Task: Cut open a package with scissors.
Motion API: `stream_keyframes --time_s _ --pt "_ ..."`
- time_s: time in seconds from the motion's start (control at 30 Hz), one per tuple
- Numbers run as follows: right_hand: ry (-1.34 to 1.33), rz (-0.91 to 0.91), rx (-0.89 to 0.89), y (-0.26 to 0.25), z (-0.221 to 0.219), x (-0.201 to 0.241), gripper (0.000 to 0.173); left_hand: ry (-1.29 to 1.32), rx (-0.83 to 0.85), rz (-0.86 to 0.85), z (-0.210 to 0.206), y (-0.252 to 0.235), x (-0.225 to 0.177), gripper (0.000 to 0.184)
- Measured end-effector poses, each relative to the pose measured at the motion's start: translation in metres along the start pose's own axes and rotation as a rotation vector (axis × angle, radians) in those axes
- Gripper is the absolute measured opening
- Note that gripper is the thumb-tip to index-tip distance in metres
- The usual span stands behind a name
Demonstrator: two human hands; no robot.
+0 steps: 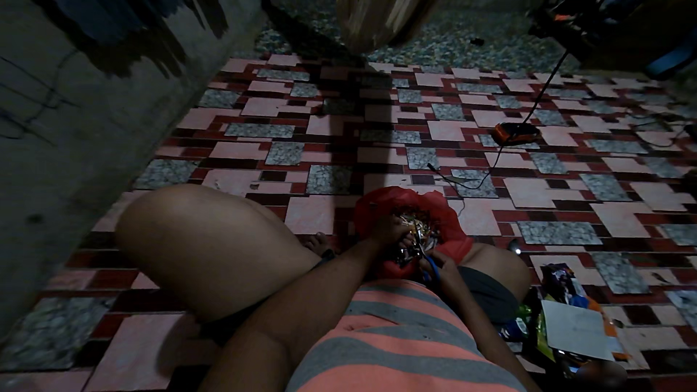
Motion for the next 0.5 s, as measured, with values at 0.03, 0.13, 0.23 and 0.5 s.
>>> stream_keyframes --time_s 0.03,0.13,0.23,0.5 --pt "0.005 0.002 -0.003 0.0001 0.0000 0.0004 0.026 0.006 -0.004 0.003 -0.0001 -0.0002 0.0002 0.018" --pt "0.015 0.010 -0.014 0.0002 0.0009 -0.0002 0.023 -0.031 0.010 0.006 0.0003 -0.0002 0.0002 0.019" --pt "-0.003 0.028 -0.028 -0.0016 0.0016 -0.0032 0.021 -0.040 0.015 0.008 0.0014 -0.0012 0.0010 0.019" --pt "0.056 0.103 -0.068 -0.0015 0.0003 -0.0047 0.015 0.014 0.013 0.017 0.0012 -0.0037 0.0040 0.020"
Point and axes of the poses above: each hand's wrist, its own y-axis away from the middle knuckle, its own z-axis out of the back of the hand, x = y × z, the point moved 1 cm from there along -y, towards the middle knuckle, and after that the axes turned 13 degrees about -z, right-handed, at the moved point
